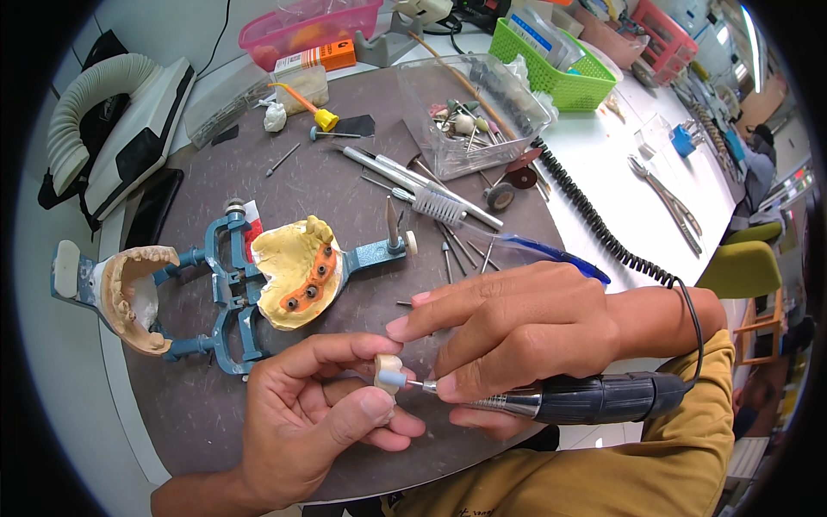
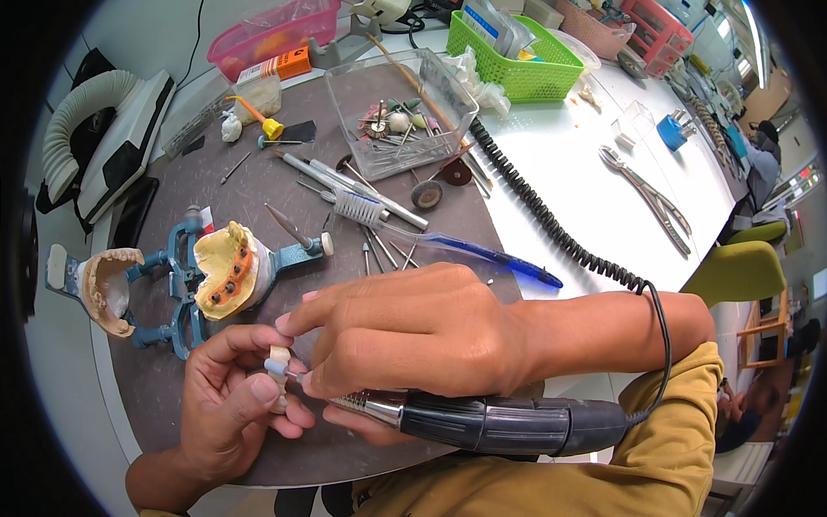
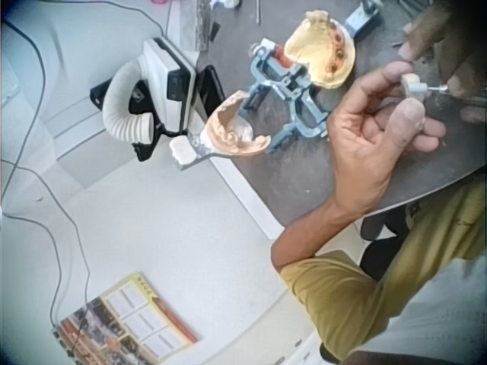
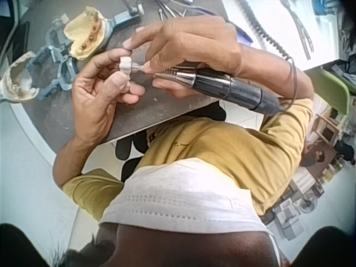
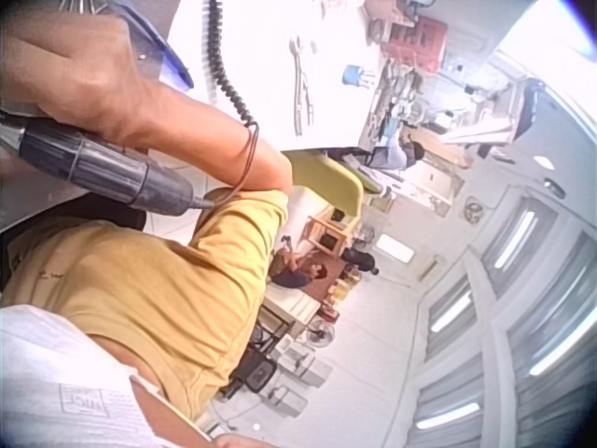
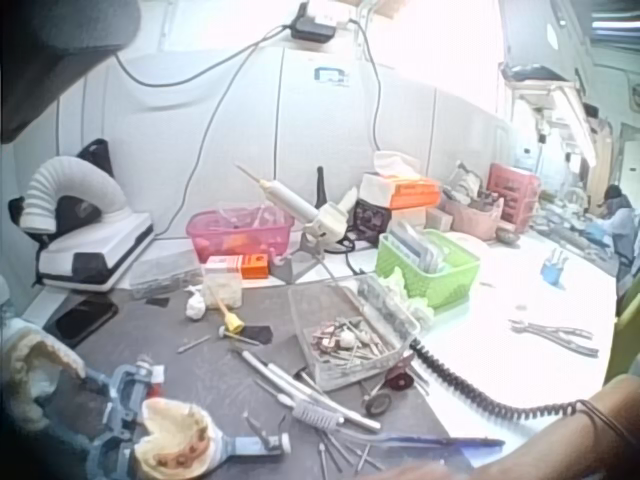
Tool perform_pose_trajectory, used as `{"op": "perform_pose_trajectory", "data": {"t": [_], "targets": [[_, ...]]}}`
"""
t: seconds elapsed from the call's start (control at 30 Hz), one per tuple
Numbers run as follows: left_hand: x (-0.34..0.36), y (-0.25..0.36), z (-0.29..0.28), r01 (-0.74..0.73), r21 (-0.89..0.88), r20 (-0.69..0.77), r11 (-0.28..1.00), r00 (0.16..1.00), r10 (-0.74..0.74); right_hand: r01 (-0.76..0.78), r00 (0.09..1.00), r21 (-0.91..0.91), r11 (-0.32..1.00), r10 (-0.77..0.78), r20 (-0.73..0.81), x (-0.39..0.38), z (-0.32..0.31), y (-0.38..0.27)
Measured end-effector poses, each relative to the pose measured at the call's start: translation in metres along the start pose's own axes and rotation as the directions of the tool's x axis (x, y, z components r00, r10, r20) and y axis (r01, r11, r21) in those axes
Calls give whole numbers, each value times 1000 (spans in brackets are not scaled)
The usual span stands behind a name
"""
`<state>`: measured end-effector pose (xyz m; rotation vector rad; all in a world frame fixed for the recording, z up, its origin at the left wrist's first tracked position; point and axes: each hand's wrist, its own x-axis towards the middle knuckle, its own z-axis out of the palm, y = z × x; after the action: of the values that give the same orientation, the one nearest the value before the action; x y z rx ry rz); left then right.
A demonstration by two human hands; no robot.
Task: The person holds a dental crown and uses a rotary polishing tool to smooth the surface of the prosthetic while working at a laboratory bench.
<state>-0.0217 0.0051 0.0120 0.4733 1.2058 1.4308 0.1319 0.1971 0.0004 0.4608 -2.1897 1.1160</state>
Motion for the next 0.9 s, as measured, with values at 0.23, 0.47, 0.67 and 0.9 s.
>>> {"op": "perform_pose_trajectory", "data": {"t": [0.23, 0.47, 0.67, 0.9], "targets": [[0, 1, -1, 11, 8, 12, 1000, 1000, -11, -16, 1000, -12, 1000, 16, -17, -2, 1, 2], [-1, 1, 1, 4, 9, 2, 1000, 1000, -4, -29, 999, -10, 1000, 29, -37, -2, 1, 1], [0, 1, 1, 5, 0, 15, 1000, 1000, -5, -5, 1000, -11, 1000, 5, -19, 0, 0, 1], [0, 1, -1, 6, 19, 25, 1000, 1000, -6, -8, 999, -30, 1000, 7, -37, -2, 1, 3]]}}
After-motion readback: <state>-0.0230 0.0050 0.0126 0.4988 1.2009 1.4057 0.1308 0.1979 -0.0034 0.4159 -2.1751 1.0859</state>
